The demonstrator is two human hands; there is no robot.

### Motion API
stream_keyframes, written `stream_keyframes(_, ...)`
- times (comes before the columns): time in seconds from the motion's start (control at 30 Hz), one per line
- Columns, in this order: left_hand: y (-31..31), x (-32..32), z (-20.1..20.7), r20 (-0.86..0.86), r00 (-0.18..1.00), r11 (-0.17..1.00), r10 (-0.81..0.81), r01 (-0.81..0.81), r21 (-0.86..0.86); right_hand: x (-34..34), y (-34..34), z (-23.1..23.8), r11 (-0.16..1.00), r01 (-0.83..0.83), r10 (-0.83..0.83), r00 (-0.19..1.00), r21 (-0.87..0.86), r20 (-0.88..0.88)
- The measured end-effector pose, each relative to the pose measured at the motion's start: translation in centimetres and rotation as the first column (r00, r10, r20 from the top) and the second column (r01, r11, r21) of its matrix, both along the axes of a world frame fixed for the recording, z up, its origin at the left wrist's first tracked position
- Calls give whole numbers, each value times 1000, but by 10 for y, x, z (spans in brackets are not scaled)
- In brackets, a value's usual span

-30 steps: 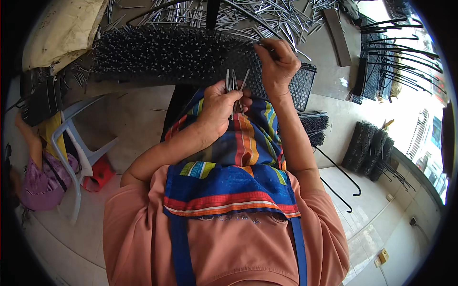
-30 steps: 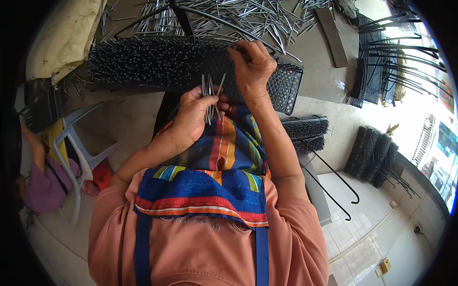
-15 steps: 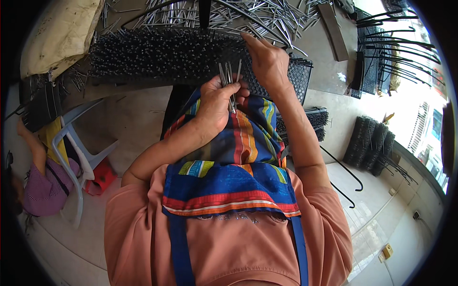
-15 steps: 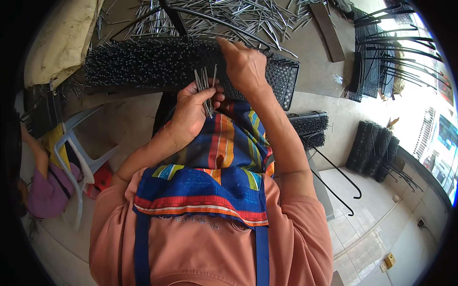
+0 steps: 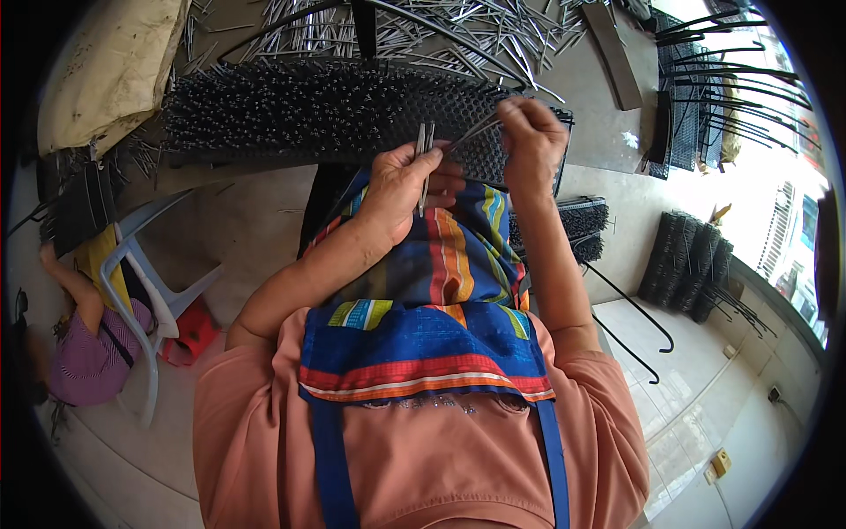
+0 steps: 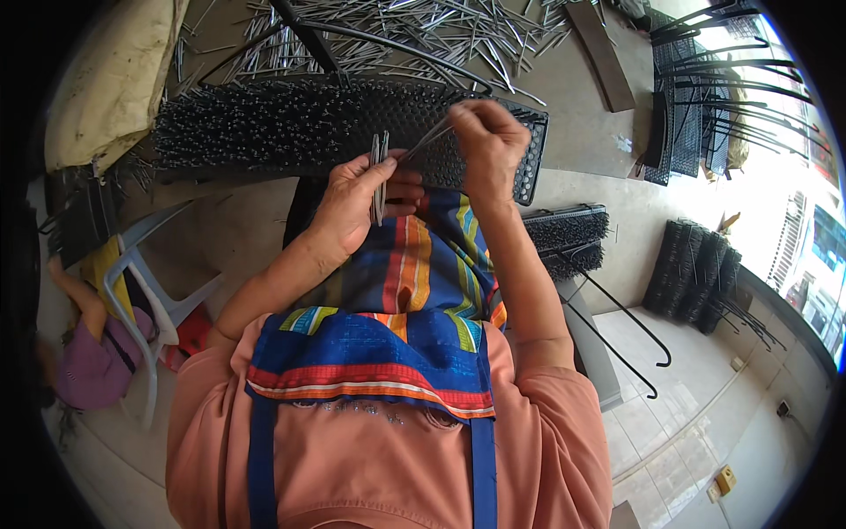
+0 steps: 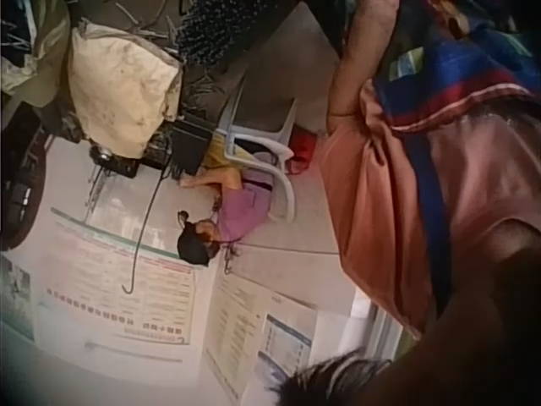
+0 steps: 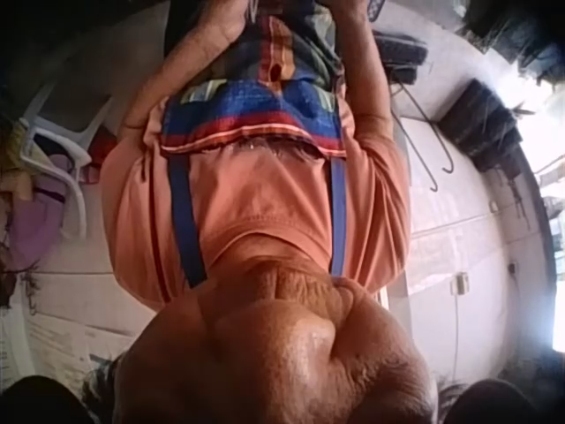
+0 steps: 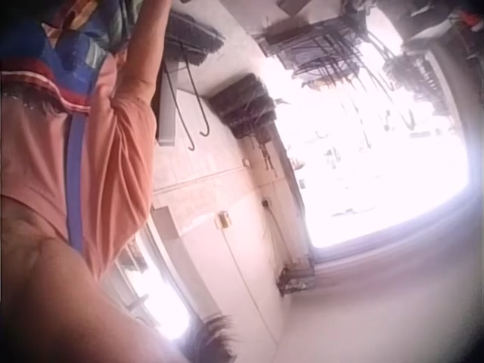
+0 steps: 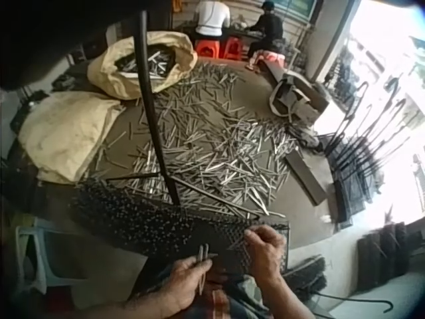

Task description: Inserting thin metal rods into a perforated base to assemble a brush-like component.

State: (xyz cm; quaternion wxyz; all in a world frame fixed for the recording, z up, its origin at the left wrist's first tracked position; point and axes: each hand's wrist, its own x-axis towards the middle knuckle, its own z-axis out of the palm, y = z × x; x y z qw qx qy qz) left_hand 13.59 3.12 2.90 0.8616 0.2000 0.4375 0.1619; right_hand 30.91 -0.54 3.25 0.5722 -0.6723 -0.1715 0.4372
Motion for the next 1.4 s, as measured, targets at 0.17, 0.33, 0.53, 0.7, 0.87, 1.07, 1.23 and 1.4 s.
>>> stream_keyframes(0.17,-4,2,1,-71,997,999,-37,40,37,10,23,-19,907,70,-267,858,416,438)
stream_keyframes(0.33,-3,-1,-4,-47,999,997,-12,16,71,11,28,-18,901,-72,-247,728,428,640)
stream_keyframes(0.53,-4,6,2,-59,996,995,69,-64,73,5,29,-15,944,-136,-135,672,300,728)
stream_keyframes(0.7,-6,5,-4,-34,998,997,50,-47,68,-1,36,-14,965,-171,-74,555,200,829)
stream_keyframes(0.87,-5,5,-3,-20,998,996,61,-60,63,2,38,-17,958,-214,-54,524,193,850)
stream_keyframes(1.07,-3,5,-10,47,995,994,89,-91,54,1,21,-9,979,-202,82,468,16,880)
stream_keyframes(1.23,-2,9,-5,88,996,1000,4,-6,28,-2,4,-2,934,-355,356,935,-44,7)
stream_keyframes(1.4,-2,8,-7,52,996,997,78,-78,10,3,3,-3,991,104,-109,993,88,48)
